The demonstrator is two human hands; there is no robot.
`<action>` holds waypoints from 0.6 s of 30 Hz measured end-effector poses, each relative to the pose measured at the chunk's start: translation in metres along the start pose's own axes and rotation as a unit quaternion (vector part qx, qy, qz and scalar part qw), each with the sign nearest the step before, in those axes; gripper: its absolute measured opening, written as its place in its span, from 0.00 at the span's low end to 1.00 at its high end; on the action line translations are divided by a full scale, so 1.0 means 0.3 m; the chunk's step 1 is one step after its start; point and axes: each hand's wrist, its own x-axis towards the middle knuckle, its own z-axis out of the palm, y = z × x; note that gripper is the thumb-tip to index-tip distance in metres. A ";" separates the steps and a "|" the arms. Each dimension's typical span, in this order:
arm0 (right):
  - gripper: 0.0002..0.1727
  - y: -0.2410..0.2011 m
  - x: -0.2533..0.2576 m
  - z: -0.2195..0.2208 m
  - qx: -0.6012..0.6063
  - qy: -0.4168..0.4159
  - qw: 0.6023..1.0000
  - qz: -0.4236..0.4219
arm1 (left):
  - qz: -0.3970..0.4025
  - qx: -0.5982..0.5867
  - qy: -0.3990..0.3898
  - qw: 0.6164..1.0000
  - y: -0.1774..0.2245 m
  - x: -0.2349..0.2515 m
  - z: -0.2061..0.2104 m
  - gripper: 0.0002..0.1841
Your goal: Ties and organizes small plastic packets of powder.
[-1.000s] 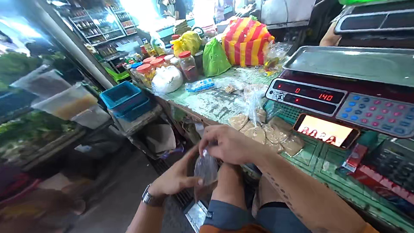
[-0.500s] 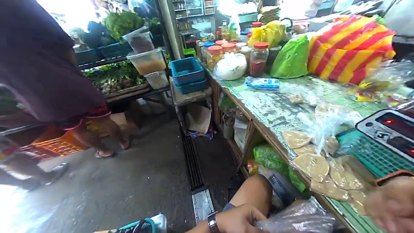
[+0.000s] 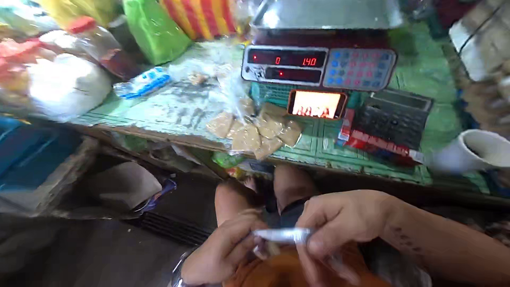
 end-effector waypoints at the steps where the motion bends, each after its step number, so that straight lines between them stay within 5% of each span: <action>1: 0.17 0.031 -0.005 0.020 0.073 0.041 0.994 -0.065 | 0.019 -0.006 0.021 1.000 -0.002 0.042 0.013 0.15; 3: 0.26 0.053 0.007 0.031 -0.126 0.151 0.972 -0.125 | 0.021 -0.006 0.058 0.998 -0.016 0.114 0.028 0.14; 5: 0.34 0.063 0.023 0.017 -0.445 0.257 0.856 -0.056 | 0.011 -0.046 0.067 0.997 -0.039 0.162 0.021 0.13; 7: 0.23 0.059 0.010 -0.014 -0.560 0.293 0.775 -0.008 | -0.008 -0.037 0.041 0.998 -0.041 0.180 -0.032 0.13; 9: 0.20 0.017 -0.052 -0.036 -0.590 0.268 0.761 0.018 | -0.011 0.013 0.002 1.000 -0.010 0.172 -0.081 0.13; 12: 0.19 -0.072 -0.158 -0.093 -0.522 0.159 0.838 0.000 | -0.014 0.019 -0.033 0.999 0.103 0.145 -0.116 0.16; 15: 0.15 -0.044 -0.111 -0.220 -0.231 0.098 0.955 -0.156 | -0.012 -0.171 0.008 0.985 0.213 0.180 -0.090 0.17; 18: 0.11 0.170 0.200 -0.235 0.103 0.182 0.925 -0.318 | 0.008 -0.114 0.174 0.978 0.227 0.257 -0.087 0.11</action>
